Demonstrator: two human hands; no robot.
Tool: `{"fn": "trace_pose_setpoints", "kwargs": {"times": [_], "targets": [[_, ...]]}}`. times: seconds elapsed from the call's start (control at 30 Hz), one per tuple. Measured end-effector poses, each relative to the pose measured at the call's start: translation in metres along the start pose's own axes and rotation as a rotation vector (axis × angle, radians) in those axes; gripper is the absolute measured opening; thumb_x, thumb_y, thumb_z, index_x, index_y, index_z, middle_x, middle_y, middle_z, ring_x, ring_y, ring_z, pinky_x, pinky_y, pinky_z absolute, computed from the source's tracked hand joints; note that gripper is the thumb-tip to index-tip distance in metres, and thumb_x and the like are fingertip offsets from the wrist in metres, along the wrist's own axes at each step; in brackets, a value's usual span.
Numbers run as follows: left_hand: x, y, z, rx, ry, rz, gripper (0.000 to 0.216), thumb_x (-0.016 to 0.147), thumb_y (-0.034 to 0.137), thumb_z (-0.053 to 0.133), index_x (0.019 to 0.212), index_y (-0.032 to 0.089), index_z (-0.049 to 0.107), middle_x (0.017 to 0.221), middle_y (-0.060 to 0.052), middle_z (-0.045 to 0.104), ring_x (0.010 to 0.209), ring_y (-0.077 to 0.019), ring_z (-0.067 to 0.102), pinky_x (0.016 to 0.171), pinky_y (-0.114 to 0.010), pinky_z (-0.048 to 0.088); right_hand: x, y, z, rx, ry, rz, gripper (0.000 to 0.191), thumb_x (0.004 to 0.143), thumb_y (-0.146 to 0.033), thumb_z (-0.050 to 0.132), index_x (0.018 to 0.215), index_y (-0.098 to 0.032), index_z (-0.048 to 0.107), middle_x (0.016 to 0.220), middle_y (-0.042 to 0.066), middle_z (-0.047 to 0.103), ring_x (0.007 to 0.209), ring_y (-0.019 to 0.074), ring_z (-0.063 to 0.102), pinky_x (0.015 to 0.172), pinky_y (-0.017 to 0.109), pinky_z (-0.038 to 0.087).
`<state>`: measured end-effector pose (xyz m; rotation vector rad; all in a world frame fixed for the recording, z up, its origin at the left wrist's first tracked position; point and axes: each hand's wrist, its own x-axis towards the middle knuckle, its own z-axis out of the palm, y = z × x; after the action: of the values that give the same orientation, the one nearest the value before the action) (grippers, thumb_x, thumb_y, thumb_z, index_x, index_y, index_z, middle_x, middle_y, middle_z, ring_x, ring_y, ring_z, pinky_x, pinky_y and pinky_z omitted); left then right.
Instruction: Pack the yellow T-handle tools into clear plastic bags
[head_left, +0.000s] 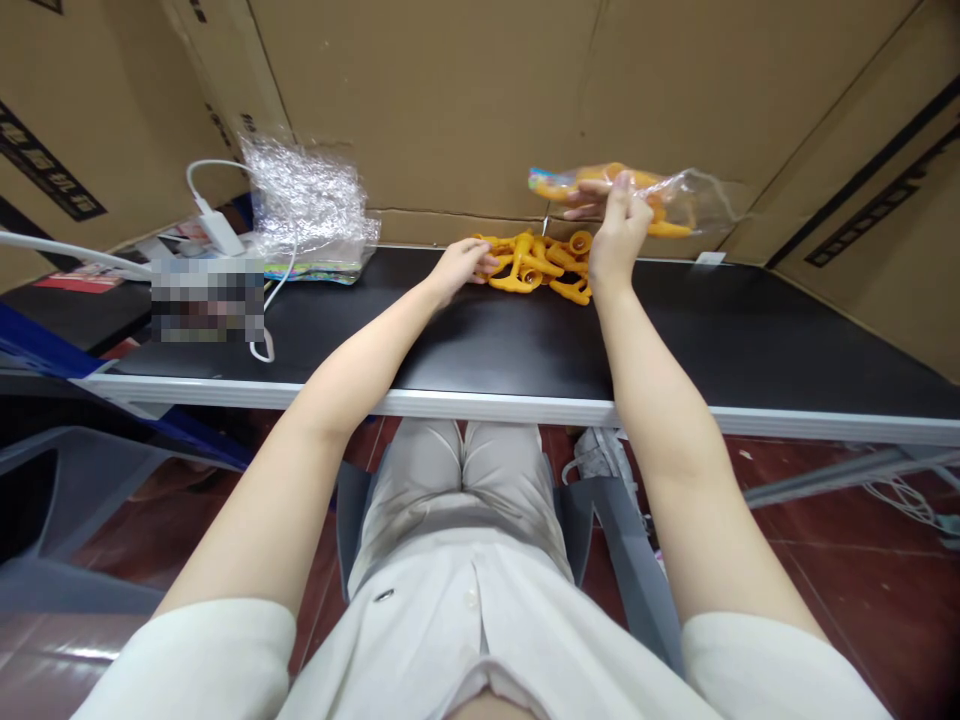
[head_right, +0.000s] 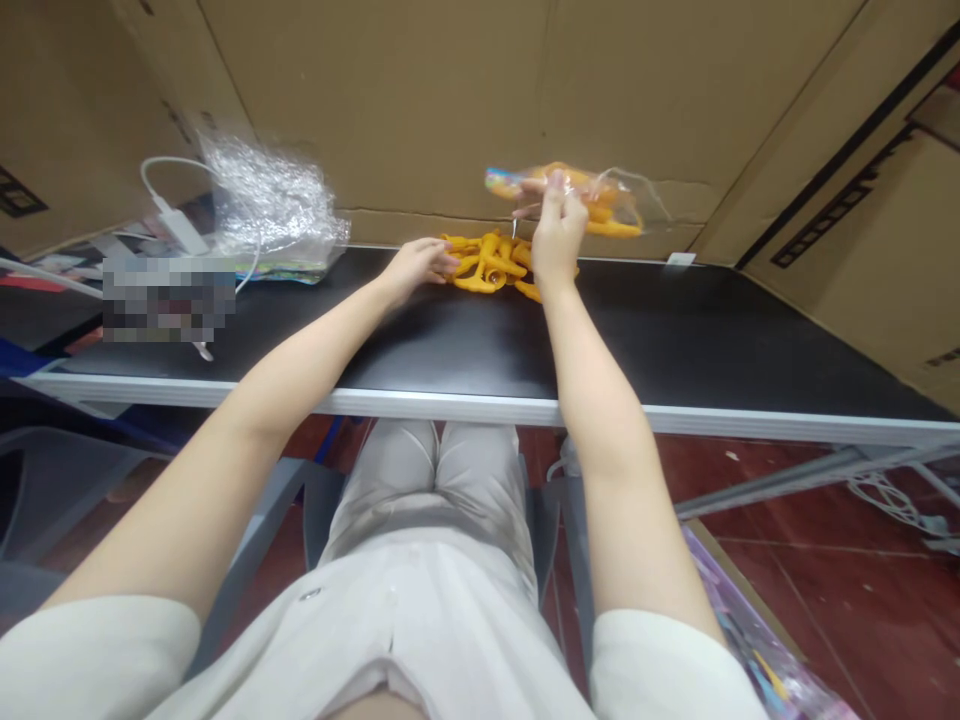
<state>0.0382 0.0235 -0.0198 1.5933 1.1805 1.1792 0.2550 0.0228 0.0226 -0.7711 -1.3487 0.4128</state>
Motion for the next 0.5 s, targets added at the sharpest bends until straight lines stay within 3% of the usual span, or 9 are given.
{"fn": "trace_pose_setpoints", "kwargs": {"times": [0.13, 0.2, 0.27, 0.37, 0.5], "targets": [[0.003, 0.001, -0.007, -0.315, -0.090, -0.160, 0.080, 0.108, 0.075, 0.041, 0.150, 0.010, 0.064, 0.136, -0.024, 0.079, 0.138, -0.0385, 0.072, 0.112, -0.048, 0.060, -0.010, -0.013, 0.013, 0.077, -0.125, 0.061, 0.077, 0.096, -0.098, 0.034, 0.100, -0.031, 0.072, 0.108, 0.011, 0.079, 0.126, 0.0322, 0.074, 0.106, 0.053, 0.063], [0.004, 0.001, -0.011, -0.407, -0.120, -0.201, 0.093, 0.105, 0.083, 0.035, 0.153, 0.009, 0.061, 0.138, -0.026, 0.077, 0.143, -0.0407, 0.068, 0.112, -0.050, 0.060, -0.016, -0.025, 0.018, 0.058, -0.168, 0.119, 0.080, 0.092, -0.102, 0.033, 0.101, -0.032, 0.072, 0.111, 0.012, 0.079, 0.136, 0.0349, 0.069, 0.103, 0.056, 0.064], [0.003, 0.001, -0.016, -0.484, -0.126, -0.225, 0.096, 0.105, 0.084, 0.026, 0.155, 0.009, 0.060, 0.140, -0.026, 0.076, 0.145, -0.0403, 0.066, 0.112, -0.050, 0.060, -0.022, -0.038, 0.021, 0.050, -0.211, 0.160, 0.086, 0.088, -0.105, 0.026, 0.095, -0.031, 0.069, 0.108, 0.012, 0.079, 0.136, 0.0358, 0.070, 0.101, 0.058, 0.065], [0.002, 0.004, -0.021, -0.575, -0.110, -0.245, 0.091, 0.109, 0.076, 0.015, 0.155, 0.011, 0.061, 0.139, -0.023, 0.078, 0.145, -0.0391, 0.067, 0.111, -0.053, 0.060, -0.030, -0.053, 0.021, 0.110, -0.289, 0.169, 0.091, 0.078, -0.111, 0.019, 0.084, -0.031, 0.064, 0.093, 0.013, 0.079, 0.117, 0.0354, 0.078, 0.101, 0.057, 0.066], [0.002, 0.006, -0.025, -0.621, -0.111, -0.267, 0.085, 0.111, 0.067, 0.017, 0.156, 0.009, 0.058, 0.137, -0.023, 0.079, 0.144, -0.0381, 0.068, 0.111, -0.051, 0.060, -0.030, -0.055, 0.018, 0.106, -0.325, 0.227, 0.099, 0.078, -0.110, 0.014, 0.089, -0.029, 0.070, 0.092, 0.015, 0.079, 0.110, 0.0359, 0.079, 0.097, 0.056, 0.066]]}}
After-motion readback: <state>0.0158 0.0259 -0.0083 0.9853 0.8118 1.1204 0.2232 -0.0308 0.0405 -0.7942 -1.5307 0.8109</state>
